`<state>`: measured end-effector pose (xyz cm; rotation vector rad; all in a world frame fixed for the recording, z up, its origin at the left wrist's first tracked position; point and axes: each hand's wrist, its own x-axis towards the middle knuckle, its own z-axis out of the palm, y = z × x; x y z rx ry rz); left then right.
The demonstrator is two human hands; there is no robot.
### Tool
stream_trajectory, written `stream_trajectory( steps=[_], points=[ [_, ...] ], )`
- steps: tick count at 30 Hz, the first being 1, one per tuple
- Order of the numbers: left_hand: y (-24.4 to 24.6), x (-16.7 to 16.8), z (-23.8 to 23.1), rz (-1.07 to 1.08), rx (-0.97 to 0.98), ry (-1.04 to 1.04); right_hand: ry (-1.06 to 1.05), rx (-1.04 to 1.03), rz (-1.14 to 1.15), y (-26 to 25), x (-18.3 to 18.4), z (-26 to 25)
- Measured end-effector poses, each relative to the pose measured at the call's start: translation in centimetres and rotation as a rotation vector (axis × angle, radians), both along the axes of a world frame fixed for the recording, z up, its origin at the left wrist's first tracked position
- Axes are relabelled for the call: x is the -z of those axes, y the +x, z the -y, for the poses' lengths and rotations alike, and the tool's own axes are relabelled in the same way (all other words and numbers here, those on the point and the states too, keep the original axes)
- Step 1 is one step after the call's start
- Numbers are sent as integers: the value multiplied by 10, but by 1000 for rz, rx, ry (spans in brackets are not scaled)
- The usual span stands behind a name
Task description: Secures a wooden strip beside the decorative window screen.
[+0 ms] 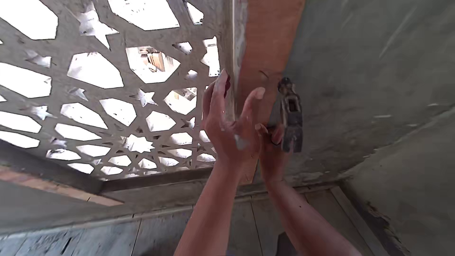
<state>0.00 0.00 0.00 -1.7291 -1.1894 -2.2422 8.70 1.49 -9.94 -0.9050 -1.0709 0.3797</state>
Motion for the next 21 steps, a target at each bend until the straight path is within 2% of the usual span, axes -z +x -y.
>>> stream_trajectory(
  steps=[3,7,9,11,14,17,21],
  points=[
    [2,15,-21,-51,-94,79,-98,35,19,1,-1,0],
    [4,10,-24,-64,-162,101,-154,-38,47,10,-12,13],
    [6,8,-18,-66,-201,65,-70,-115,101,22,-8,25],
    [6,5,-13,-58,-178,13,105,-176,146,32,7,30],
    [8,1,-10,-45,-173,-17,309,-139,222,35,14,37],
    [9,-1,-7,-45,-173,-37,360,-69,324,41,4,33],
    [7,-4,-2,-37,-153,-124,403,-98,355,44,-12,29]
  ],
)
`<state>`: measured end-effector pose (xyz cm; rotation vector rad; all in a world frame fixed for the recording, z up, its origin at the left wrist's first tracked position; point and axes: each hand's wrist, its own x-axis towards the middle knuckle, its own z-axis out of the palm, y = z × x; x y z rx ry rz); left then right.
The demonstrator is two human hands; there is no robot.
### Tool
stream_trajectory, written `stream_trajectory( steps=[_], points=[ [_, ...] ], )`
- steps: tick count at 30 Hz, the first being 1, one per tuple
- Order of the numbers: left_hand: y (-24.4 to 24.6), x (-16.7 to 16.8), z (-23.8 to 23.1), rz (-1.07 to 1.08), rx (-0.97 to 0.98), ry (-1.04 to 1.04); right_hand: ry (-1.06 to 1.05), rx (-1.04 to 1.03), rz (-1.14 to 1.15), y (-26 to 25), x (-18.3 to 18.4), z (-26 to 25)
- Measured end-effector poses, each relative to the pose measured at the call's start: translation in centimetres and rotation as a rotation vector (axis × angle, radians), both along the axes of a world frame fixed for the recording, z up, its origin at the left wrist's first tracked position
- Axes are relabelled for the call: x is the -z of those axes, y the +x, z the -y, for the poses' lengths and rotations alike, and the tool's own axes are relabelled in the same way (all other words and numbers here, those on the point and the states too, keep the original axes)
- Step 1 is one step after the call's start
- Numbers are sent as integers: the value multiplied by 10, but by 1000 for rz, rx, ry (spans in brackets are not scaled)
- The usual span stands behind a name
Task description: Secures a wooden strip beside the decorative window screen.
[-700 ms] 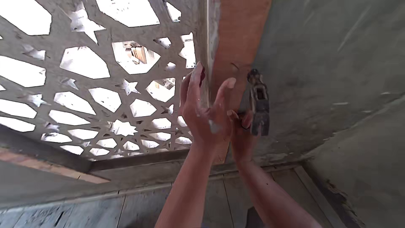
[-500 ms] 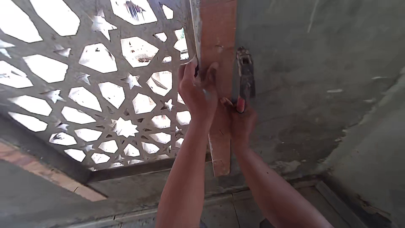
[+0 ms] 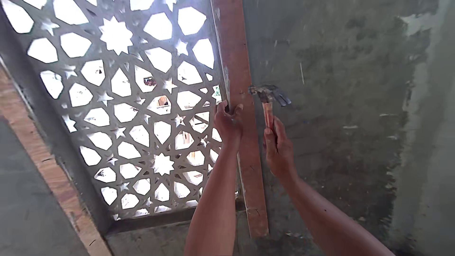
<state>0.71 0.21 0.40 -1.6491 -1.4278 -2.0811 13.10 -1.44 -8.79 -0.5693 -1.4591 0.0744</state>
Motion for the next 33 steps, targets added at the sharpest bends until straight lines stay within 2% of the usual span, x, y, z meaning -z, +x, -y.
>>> stream_trajectory(
  steps=[2,5,7,12,16,19,22,26,29,33],
  points=[
    [-2,1,2,-21,28,-8,7,-44,-49,-5,-1,1],
    [-2,3,-1,-9,39,18,-173,-201,-170,-12,-3,11],
    [-3,4,-2,-8,43,33,-215,-205,-168,-12,0,9],
    [-4,7,-4,-17,53,57,-114,-121,-147,-8,7,2],
    [-4,8,-4,-22,55,67,-117,-184,-227,-8,0,4],
    [-5,8,-5,-29,50,69,-173,-250,-273,-9,-20,4],
    [-6,11,-12,-57,21,139,-245,-191,-280,-9,-65,10],
    [-8,10,-13,-48,20,158,-244,5,-108,-10,-119,-1],
    [-5,9,-13,-31,4,185,-256,150,23,-17,-134,-2],
    [-6,7,-10,-40,-40,197,-273,253,126,-29,-132,-1]
  ],
)
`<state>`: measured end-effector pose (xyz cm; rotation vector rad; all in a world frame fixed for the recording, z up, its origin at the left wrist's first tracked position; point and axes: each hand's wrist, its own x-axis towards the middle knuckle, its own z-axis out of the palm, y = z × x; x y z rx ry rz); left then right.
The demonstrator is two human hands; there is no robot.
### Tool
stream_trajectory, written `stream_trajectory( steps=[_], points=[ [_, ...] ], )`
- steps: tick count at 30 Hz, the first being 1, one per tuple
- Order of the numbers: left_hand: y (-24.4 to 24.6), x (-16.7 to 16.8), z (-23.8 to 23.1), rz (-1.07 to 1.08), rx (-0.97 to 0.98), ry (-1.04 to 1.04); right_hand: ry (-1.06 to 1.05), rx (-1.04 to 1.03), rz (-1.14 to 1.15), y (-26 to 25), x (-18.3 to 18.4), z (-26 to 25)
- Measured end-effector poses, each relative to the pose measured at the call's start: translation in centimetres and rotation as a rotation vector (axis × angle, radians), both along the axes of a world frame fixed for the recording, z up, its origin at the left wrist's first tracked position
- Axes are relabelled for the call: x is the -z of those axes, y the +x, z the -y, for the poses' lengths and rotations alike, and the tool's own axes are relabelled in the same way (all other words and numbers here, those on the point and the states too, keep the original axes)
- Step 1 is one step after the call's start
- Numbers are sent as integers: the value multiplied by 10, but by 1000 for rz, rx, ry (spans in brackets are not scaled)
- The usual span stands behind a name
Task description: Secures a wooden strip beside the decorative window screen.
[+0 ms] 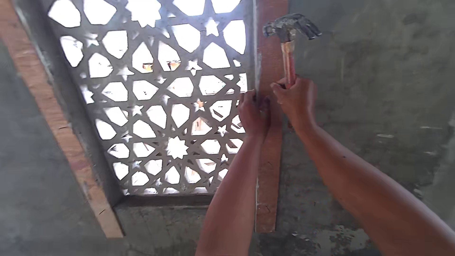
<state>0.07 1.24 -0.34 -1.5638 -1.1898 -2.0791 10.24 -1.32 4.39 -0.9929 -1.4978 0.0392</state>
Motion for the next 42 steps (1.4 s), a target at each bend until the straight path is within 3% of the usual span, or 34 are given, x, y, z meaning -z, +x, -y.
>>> stream_trajectory(
  steps=[6,19,32,35,38,42],
  points=[
    [-2,-2,4,7,41,-104,111,119,57,-9,7,-5],
    [1,1,-4,-2,26,-39,344,219,269,-7,6,-16],
    [0,2,-5,-44,-5,29,352,172,335,1,3,-13],
    [1,1,-1,-40,-19,-25,259,67,195,21,28,-1],
    [2,-4,7,-11,-8,-140,144,37,95,42,82,1],
    [0,-2,6,-44,23,-96,-80,-71,63,55,122,11]
  ],
)
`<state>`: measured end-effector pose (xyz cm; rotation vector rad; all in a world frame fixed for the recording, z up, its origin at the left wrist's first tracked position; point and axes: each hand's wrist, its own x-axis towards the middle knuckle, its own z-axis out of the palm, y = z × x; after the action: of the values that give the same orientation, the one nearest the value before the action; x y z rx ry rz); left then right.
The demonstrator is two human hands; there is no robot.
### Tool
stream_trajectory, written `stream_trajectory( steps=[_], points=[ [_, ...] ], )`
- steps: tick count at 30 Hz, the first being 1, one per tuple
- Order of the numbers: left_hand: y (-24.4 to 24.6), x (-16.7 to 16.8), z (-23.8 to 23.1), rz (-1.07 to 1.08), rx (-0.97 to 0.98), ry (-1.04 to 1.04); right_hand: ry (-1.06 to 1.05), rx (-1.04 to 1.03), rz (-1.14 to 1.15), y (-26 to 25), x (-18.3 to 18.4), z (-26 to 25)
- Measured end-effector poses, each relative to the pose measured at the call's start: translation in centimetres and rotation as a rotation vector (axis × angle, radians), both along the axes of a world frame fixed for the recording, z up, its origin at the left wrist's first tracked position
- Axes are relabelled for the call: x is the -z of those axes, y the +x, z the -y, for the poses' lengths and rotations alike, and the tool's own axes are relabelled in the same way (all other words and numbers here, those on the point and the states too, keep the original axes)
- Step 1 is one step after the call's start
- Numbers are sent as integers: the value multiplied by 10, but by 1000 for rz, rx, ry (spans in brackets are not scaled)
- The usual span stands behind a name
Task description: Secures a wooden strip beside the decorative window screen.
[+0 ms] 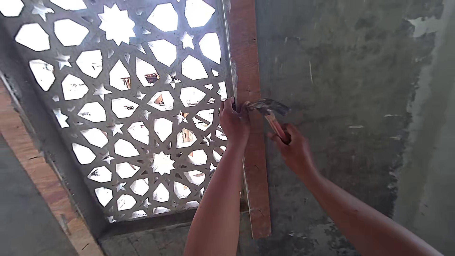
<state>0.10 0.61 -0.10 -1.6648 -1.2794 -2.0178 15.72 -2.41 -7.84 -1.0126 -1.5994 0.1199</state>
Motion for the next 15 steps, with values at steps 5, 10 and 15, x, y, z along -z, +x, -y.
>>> stream_trajectory(
  steps=[5,10,15],
  points=[
    [-2,2,-1,-13,4,-29,469,23,-9,-8,18,-6],
    [1,0,-4,54,27,-51,424,76,-34,-6,-2,-8],
    [-1,1,-1,20,35,-56,480,53,-17,-9,-9,-23]
  ],
)
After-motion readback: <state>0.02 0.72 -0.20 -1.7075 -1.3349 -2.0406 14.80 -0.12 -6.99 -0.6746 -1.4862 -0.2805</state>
